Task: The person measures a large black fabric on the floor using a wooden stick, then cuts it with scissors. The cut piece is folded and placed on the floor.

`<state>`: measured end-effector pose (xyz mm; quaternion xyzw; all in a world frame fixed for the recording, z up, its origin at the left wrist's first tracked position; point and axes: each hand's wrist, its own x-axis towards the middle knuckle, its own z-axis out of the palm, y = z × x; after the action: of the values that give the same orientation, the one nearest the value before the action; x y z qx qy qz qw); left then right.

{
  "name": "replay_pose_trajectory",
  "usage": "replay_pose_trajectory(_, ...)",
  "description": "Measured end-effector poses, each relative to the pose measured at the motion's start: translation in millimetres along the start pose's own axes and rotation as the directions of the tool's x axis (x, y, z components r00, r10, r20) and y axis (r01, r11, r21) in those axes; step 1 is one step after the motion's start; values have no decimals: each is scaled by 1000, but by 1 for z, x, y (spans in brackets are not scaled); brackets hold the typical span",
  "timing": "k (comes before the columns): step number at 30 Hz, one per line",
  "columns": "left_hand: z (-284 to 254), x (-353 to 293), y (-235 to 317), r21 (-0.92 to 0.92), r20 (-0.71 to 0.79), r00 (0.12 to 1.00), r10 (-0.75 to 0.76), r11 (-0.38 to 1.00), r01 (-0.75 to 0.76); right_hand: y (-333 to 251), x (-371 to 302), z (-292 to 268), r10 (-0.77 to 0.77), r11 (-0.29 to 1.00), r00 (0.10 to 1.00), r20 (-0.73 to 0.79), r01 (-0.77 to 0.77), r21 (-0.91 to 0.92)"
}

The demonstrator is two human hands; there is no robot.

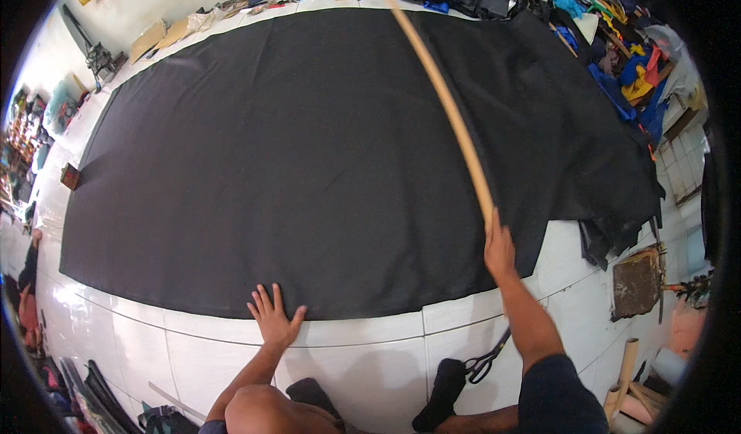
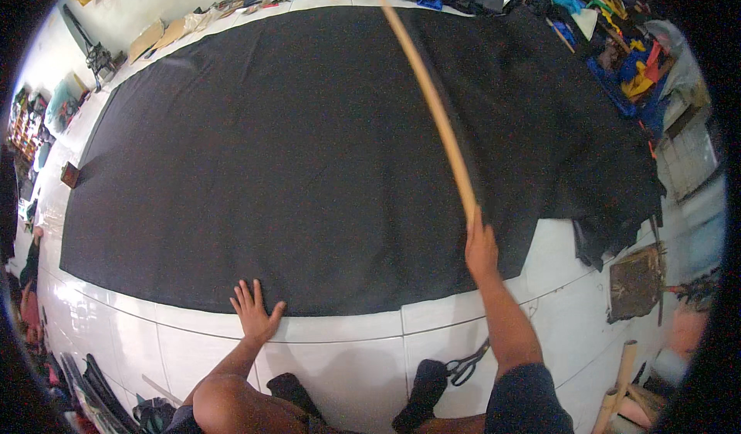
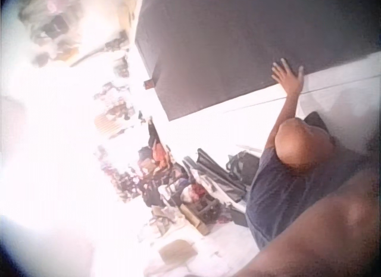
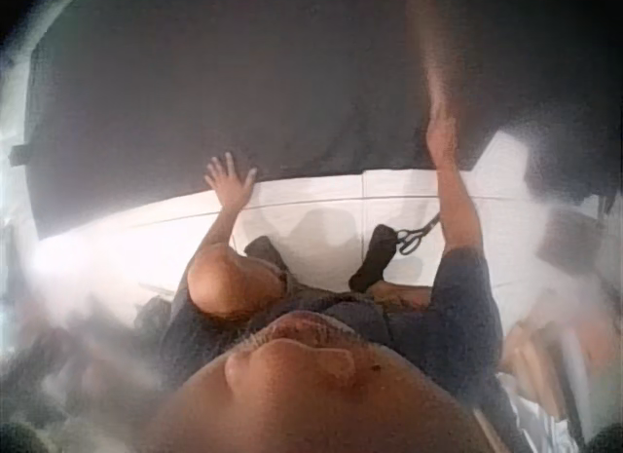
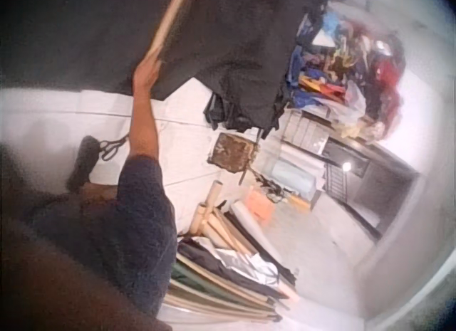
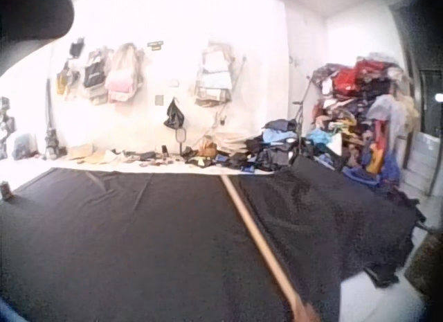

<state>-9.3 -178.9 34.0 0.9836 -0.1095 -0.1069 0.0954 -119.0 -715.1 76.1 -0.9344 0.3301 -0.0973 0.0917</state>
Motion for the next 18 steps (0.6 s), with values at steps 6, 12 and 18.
replay_pose_trajectory(6, 21, -25, 29, -22, 37, 962, 270, 963, -269, 63, -130, -16, -94, 985, 976, 198, 120, -127)
replay_pose_trajectory(12, 13, -28, 16, -16, 45, 944, 326, 945, -325, 111, -135, -5, 206, 965, 973, 104, -185, -187)
replay_pose_trajectory(18, -42, 8, -12, -416, -103, 954, 281, 859, -298, 108, -45, -15, 316, 937, 947, -62, -322, -135)
